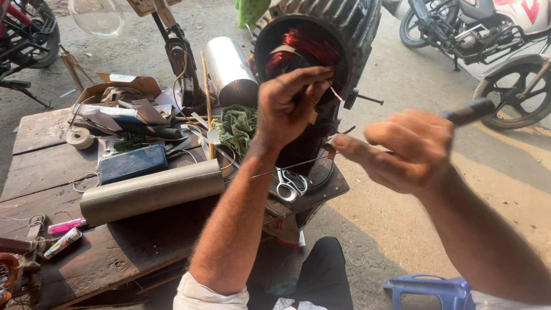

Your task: The person works on a motor stator mounted in a vise, using pliers and a knife to strip and trim copper wire ends. The person repeatedly adjusts the stator and wires, then reaches into a box on the workbench to retrieve a small item.

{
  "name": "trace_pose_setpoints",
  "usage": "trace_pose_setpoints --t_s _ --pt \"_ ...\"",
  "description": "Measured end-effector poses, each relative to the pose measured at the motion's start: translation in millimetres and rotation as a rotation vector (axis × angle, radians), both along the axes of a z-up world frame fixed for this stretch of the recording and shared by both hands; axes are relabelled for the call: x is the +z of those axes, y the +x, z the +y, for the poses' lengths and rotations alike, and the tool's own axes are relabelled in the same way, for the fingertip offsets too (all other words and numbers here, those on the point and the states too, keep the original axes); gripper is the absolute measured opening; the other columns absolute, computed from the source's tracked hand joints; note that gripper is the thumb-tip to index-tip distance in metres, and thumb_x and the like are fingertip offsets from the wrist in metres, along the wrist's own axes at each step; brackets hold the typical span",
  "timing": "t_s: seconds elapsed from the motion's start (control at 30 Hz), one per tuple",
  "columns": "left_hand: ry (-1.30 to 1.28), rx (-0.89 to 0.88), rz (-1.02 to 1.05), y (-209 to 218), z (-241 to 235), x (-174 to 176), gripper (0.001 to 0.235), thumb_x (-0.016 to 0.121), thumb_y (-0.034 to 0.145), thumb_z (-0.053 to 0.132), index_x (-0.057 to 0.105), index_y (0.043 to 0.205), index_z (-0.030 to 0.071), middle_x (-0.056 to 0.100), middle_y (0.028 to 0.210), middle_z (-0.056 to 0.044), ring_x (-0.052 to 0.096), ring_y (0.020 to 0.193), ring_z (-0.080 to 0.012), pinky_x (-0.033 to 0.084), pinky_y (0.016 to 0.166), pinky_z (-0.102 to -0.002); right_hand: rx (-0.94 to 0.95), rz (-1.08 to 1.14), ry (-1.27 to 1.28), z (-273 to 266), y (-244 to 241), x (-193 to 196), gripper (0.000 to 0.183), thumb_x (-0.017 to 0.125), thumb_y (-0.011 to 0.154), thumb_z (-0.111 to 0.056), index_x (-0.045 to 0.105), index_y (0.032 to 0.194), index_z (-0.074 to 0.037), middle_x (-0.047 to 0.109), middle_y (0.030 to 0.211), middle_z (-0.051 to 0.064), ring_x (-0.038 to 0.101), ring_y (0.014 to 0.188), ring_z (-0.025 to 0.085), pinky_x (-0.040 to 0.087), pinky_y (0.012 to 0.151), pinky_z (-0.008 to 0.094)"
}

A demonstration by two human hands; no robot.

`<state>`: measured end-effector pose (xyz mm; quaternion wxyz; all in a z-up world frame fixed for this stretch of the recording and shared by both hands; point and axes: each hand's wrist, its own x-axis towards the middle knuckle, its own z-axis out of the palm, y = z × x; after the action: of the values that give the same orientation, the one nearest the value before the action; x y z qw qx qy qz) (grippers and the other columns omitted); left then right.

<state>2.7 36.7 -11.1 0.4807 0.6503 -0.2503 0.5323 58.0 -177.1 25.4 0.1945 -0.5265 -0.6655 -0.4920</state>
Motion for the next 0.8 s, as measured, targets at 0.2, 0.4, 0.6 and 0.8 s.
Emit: trace_pose_setpoints --t_s 0.2,0.4,0.6,0.8 --pt "-0.036 -0.074 0.111 -4.9 13.3 0.6 0.022 0.082 0.097 0.006 0.07 0.115 0.002 0.075 0.105 -0.007 0.073 0.095 -0.0111 0.062 0.082 -0.025 -0.192 0.332 0.079 -68.1 -29.4 -40.0 0.045 0.076 0.089 -0.039 0.071 0.129 -0.02 0.064 0.071 -0.003 0.048 0.051 0.006 0.042 0.048 0.028" --pt "-0.309 -0.178 0.33 -10.4 11.5 0.0 0.026 0.064 0.107 0.022 0.076 0.117 0.002 0.066 0.091 -0.002 0.056 0.076 -0.0089 0.045 0.063 -0.023 -0.295 0.715 0.171 -87.9 -66.3 -97.7 0.032 0.08 0.097 -0.023 0.071 0.127 -0.013 0.07 0.082 0.001 0.067 0.065 0.008 0.05 0.051 0.021" --pt "-0.261 -0.32 0.352 -23.2 18.6 12.8 0.048 0.041 0.107 0.035 0.075 0.12 0.003 0.067 0.091 -0.003 0.06 0.081 -0.0119 0.051 0.074 -0.026 -0.293 0.899 0.146 -85.8 -75.3 -110.9 0.026 0.072 0.099 -0.013 0.072 0.124 -0.006 0.069 0.079 0.005 0.062 0.062 0.008 0.044 0.053 0.025" --pt "-0.244 -0.29 0.319 -33.6 14.2 17.0 0.043 0.053 0.101 0.025 0.065 0.134 0.0 0.068 0.097 -0.003 0.062 0.088 -0.0106 0.053 0.079 -0.025 -0.265 1.038 0.232 -81.9 -71.6 -111.0 0.019 0.064 0.107 -0.012 0.07 0.122 -0.002 0.066 0.08 0.003 0.057 0.064 0.007 0.043 0.057 0.025"
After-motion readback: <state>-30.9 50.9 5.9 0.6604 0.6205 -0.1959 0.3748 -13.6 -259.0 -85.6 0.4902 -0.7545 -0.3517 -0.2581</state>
